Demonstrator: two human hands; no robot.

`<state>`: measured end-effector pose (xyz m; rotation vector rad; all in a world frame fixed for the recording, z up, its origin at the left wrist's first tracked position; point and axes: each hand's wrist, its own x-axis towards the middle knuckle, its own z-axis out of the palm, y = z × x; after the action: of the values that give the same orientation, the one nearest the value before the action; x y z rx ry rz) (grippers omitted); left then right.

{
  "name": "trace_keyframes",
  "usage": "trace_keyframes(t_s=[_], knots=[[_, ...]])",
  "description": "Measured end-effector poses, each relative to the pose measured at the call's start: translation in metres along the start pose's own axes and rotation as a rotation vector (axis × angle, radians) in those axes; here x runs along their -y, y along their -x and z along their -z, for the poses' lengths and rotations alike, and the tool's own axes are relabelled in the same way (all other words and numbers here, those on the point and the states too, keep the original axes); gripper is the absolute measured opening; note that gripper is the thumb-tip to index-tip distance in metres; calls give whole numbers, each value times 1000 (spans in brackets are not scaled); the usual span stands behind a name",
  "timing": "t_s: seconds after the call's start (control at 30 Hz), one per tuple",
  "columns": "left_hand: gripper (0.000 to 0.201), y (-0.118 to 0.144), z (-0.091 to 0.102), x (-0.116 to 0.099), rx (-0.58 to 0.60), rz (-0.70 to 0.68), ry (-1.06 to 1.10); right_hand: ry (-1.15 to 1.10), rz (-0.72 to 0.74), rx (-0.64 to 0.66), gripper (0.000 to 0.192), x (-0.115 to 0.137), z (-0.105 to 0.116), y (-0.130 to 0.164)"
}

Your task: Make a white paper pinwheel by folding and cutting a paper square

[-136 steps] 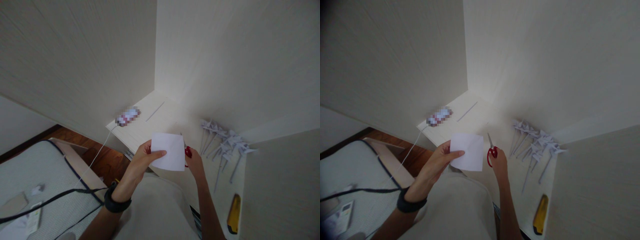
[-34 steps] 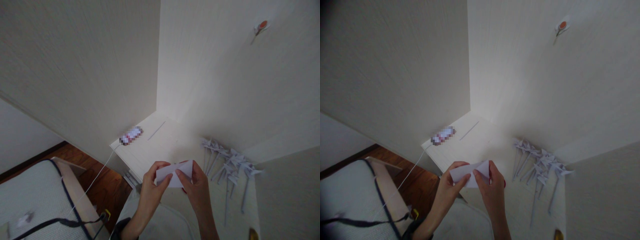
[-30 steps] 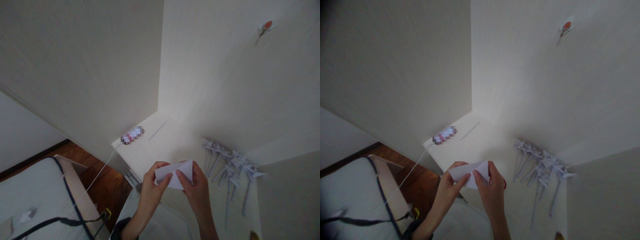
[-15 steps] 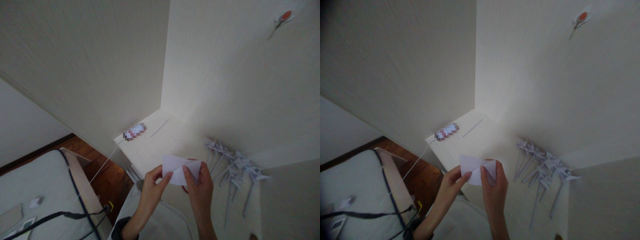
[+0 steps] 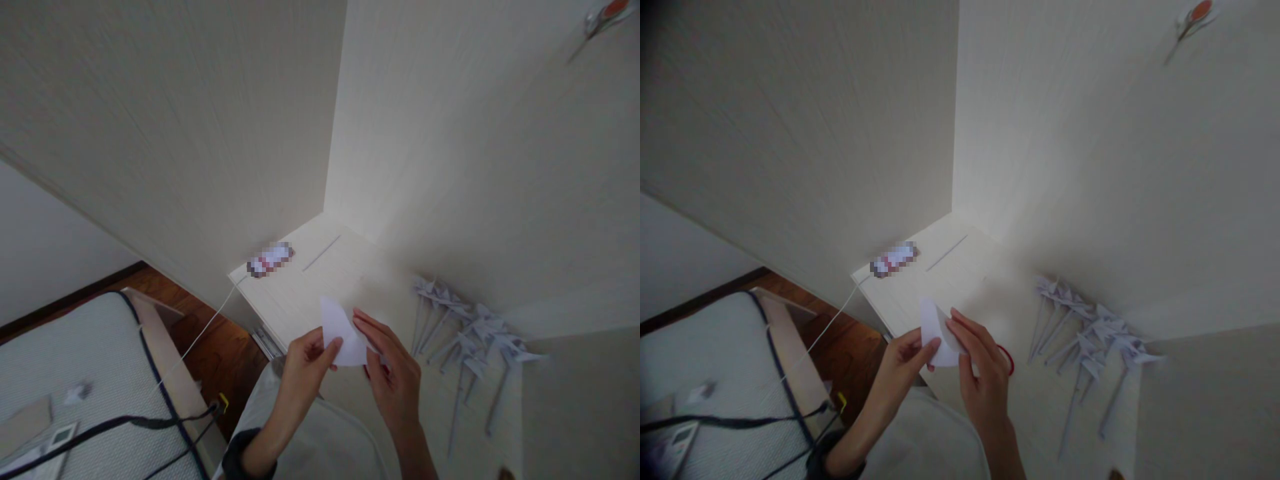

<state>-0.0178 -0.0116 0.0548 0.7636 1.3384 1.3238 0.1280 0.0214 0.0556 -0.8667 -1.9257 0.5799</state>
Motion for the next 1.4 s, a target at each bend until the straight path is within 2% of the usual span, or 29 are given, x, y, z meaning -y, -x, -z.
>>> trace_keyframes(t_s=[0.37, 0.57, 0.63, 0.77, 0.8, 0.87, 0.93, 1.0, 1.13, 1.27, 1.4], knots=[[30, -8, 9, -11, 2, 24, 73, 43, 124, 155, 50, -3, -7, -1], [32, -11, 13, -8, -9, 61, 97, 133, 106, 242, 55, -9, -12, 4], [36, -10, 15, -3, -41, 82, 97, 167, 90, 271, 57, -11, -15, 6], [43, -10, 16, 5, -201, 178, 93, 212, 57, 311, 60, -15, -20, 10], [45, -10, 16, 5, -204, 201, 96, 216, 48, 317, 60, -15, -20, 11], [46, -12, 15, 2, -109, 207, 106, 215, 31, 326, 60, -16, -21, 12], [44, -13, 14, -2, 42, 158, 114, 195, 10, 332, 58, -16, -20, 12], [41, -15, 14, -4, 121, 115, 132, 149, -10, 327, 54, -15, -19, 11], [35, -16, 17, -2, 116, 100, 142, 15, -66, 278, 49, -10, -16, 8], [31, -16, 19, -1, 125, 76, 100, -81, -253, 167, 47, -7, -12, 1], [30, -14, 18, -2, 196, 91, 63, -102, -433, 210, 38, -6, -7, -7]])
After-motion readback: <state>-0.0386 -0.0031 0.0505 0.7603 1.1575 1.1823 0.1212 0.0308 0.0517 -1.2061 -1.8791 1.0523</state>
